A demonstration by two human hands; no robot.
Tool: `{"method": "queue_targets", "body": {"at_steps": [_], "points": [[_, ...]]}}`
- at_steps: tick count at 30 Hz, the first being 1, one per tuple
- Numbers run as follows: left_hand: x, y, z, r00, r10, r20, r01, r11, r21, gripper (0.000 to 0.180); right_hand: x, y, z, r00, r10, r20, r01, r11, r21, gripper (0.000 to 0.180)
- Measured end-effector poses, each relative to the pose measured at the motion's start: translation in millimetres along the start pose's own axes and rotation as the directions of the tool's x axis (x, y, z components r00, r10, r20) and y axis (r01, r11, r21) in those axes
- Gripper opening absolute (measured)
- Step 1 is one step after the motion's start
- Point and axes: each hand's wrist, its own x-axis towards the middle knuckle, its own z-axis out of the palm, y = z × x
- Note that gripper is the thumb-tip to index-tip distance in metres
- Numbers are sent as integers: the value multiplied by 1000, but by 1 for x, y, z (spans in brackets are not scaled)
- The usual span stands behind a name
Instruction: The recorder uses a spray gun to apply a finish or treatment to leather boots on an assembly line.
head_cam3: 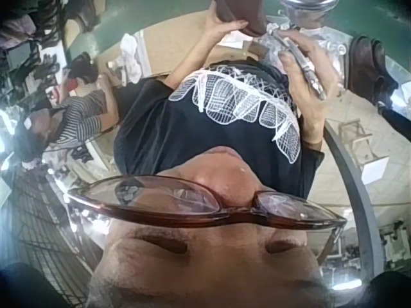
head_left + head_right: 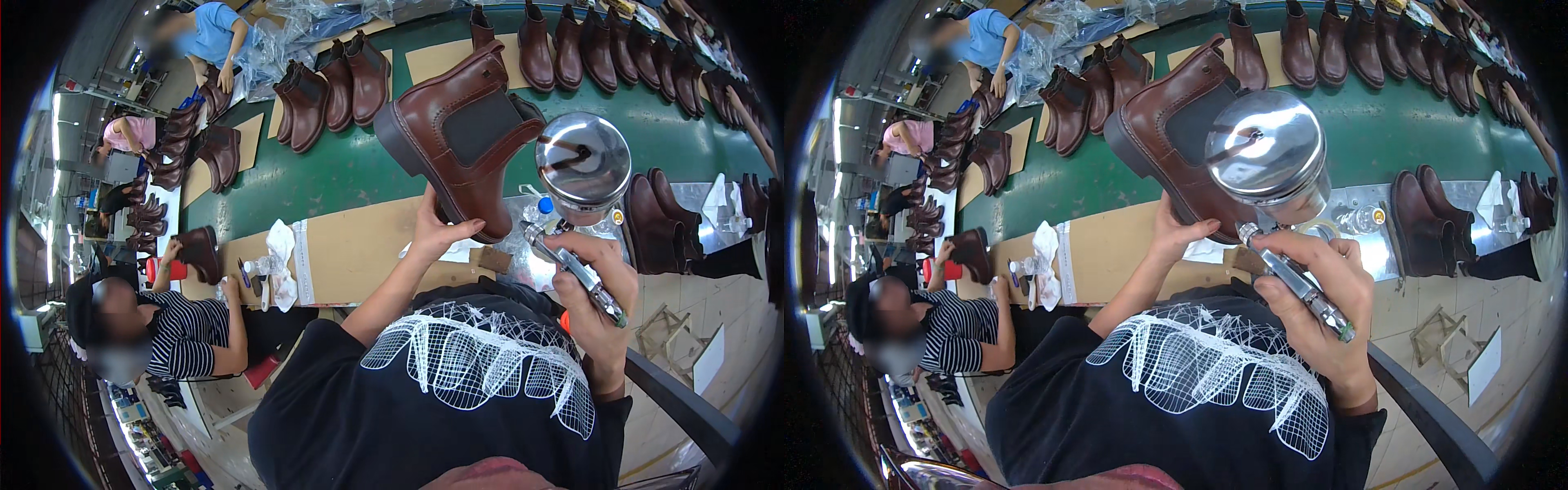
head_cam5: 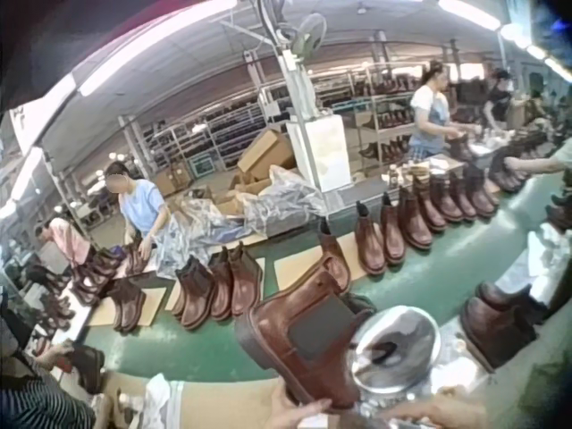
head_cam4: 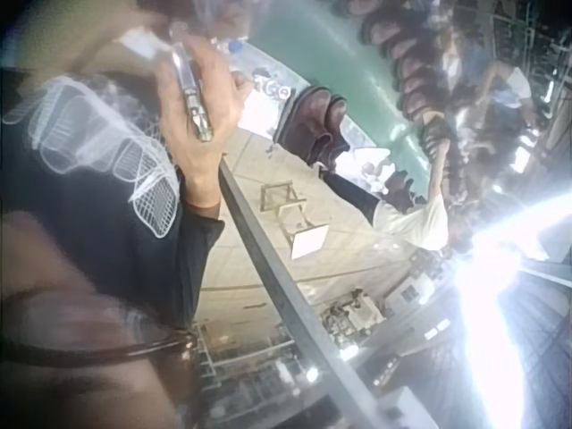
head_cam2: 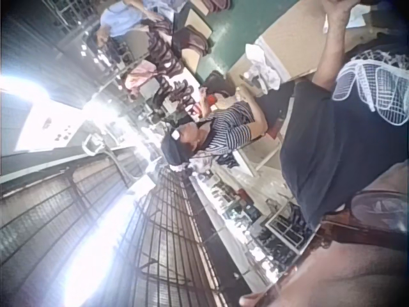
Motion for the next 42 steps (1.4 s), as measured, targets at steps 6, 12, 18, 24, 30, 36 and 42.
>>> {"method": "queue_targets", "body": {"at_steps": [6, 12, 18, 24, 30, 36, 42], "points": [[-3, 6, -3, 998, -46, 31, 47, 999, -24, 91, -3, 5, -3, 990, 111, -87, -108, 993, 40, 30], [-6, 3, -4, 997, -51, 59, 55, 996, -63, 87, -3, 12, -10, 974, 74, -214, -60, 996, 69, 26], [-7, -1, -4, 997, -61, 48, 64, 995, -72, 84, -2, 15, -21, 962, 102, -255, -72, 990, 124, 22], [-7, -10, -19, 988, -138, 64, 150, 956, -252, 79, -3, 26, -25, 935, 88, -343, -97, 995, -11, 32], [-3, 8, -13, 962, -250, 110, 272, 836, -476, 94, -10, 21, -26, 928, 163, -335, -122, 983, 141, 26], [-2, 17, -24, 870, -204, 450, 492, 441, -751, 87, -6, 14, -26, 959, 108, -263, -75, 988, 132, 28], [-9, 12, -28, 842, -237, 485, 534, 236, -812, 73, 3, 10, -22, 971, 58, -233, -23, 989, 147, 28]]}}
